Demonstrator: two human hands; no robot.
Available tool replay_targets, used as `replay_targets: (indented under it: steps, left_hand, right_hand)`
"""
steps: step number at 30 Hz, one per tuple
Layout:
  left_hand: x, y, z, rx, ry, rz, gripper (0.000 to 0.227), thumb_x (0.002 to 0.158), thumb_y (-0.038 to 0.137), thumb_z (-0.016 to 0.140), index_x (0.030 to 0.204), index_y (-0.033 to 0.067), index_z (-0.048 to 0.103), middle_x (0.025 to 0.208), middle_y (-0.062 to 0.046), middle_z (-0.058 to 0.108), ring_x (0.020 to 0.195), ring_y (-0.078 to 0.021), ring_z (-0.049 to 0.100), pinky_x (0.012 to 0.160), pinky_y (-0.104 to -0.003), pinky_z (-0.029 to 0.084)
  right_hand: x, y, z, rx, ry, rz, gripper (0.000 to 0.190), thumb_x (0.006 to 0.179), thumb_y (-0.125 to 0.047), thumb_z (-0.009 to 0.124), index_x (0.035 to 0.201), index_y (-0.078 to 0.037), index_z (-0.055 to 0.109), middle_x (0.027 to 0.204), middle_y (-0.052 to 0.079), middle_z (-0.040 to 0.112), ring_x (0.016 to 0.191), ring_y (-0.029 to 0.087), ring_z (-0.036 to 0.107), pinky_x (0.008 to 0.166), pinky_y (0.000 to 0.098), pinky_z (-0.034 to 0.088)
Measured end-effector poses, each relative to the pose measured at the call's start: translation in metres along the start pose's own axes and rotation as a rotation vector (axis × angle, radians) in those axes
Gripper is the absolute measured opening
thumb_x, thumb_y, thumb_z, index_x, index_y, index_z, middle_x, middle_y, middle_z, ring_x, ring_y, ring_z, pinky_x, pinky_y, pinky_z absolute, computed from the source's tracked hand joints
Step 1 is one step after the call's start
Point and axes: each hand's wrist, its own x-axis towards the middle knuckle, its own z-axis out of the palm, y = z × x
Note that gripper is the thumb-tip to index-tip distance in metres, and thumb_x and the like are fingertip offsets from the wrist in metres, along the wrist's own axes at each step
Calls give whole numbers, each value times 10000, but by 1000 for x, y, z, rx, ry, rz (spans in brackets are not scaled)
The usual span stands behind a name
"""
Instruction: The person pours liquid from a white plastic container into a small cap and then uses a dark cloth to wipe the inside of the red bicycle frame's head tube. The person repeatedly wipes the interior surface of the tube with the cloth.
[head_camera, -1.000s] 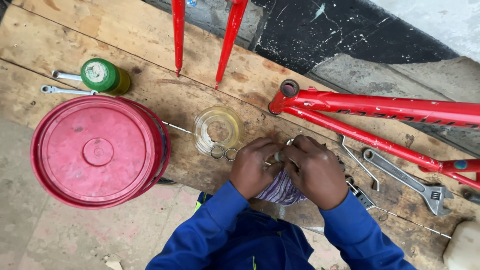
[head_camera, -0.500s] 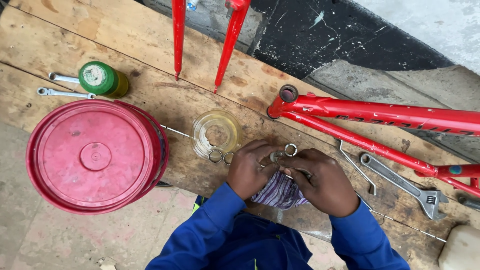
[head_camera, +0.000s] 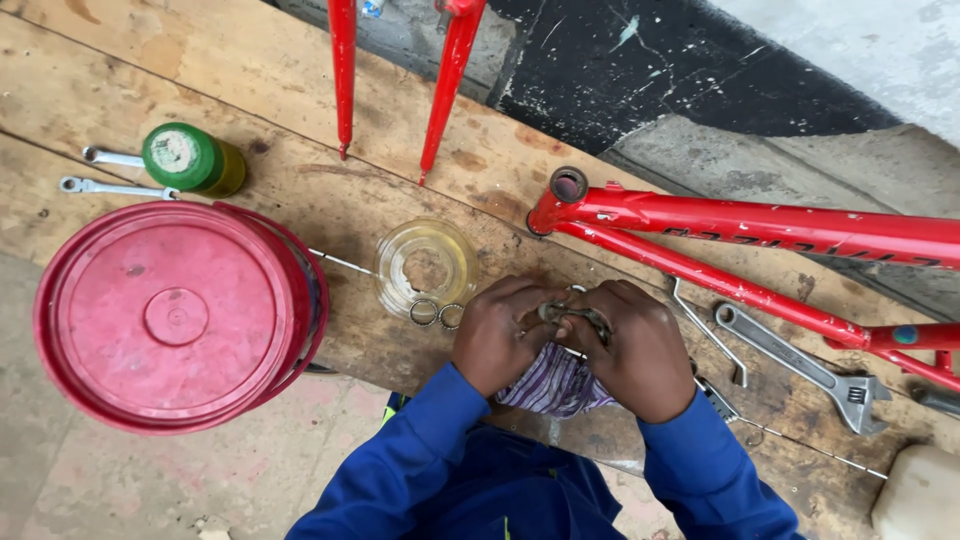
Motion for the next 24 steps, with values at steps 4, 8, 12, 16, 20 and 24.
replay_targets:
  steps: [4,8,12,16,20,24]
  left_hand:
    - [-6,-20,9,-34,15,2,338,797,70,752,1129,35,703,996,-195,685,993,-404,660,818,-482,582]
    - [-7,-13,4,-60,21,-33,323,823,80,742,1140,32,699,988,-186,691,994,-391,661,829,-467,582]
    - [-10,-22,9,-19,36,-20,316,805,70,752,1109,4,698,983,-212,688,978,-403,662,814,-476,585]
    - [-9,-20,4,-15,46,-24,337,794,77,763,1123,36,703,992,-185,696,988,-384,663,819,-469,587]
    - [-8,-11,-6,-29,48,-32,327,815,74,749,1137,37,703,989,-193,696,987,-401,659,848,-480,570]
    - [-6,-18,-3,-41,32,-20,317,827,60,726,1143,51,699,1007,-181,692,1001,-404,654,864,-482,562]
  right_hand:
    - [3,-1,1,-14,-16,6,108,837,-205,701,923,-140,716,778,102,673,792,349,685,656,450,557]
    - [7,-6,-8,-12,-22,53,111,867,-216,669,959,-169,710,771,125,669,777,397,683,660,470,555]
    - [8,-10,-4,44,-74,35,129,844,-228,666,961,-202,716,806,127,688,786,404,688,660,479,563]
    - [12,-13,-1,65,-55,99,147,829,-199,687,968,-155,704,815,153,700,793,411,694,653,483,562]
    - [16,-15,-4,108,-44,176,126,857,-238,682,958,-176,725,775,151,694,773,412,689,650,483,551]
    - [21,-27,-5,152,-77,178,171,820,-245,715,969,-162,722,785,160,705,774,407,701,635,471,561]
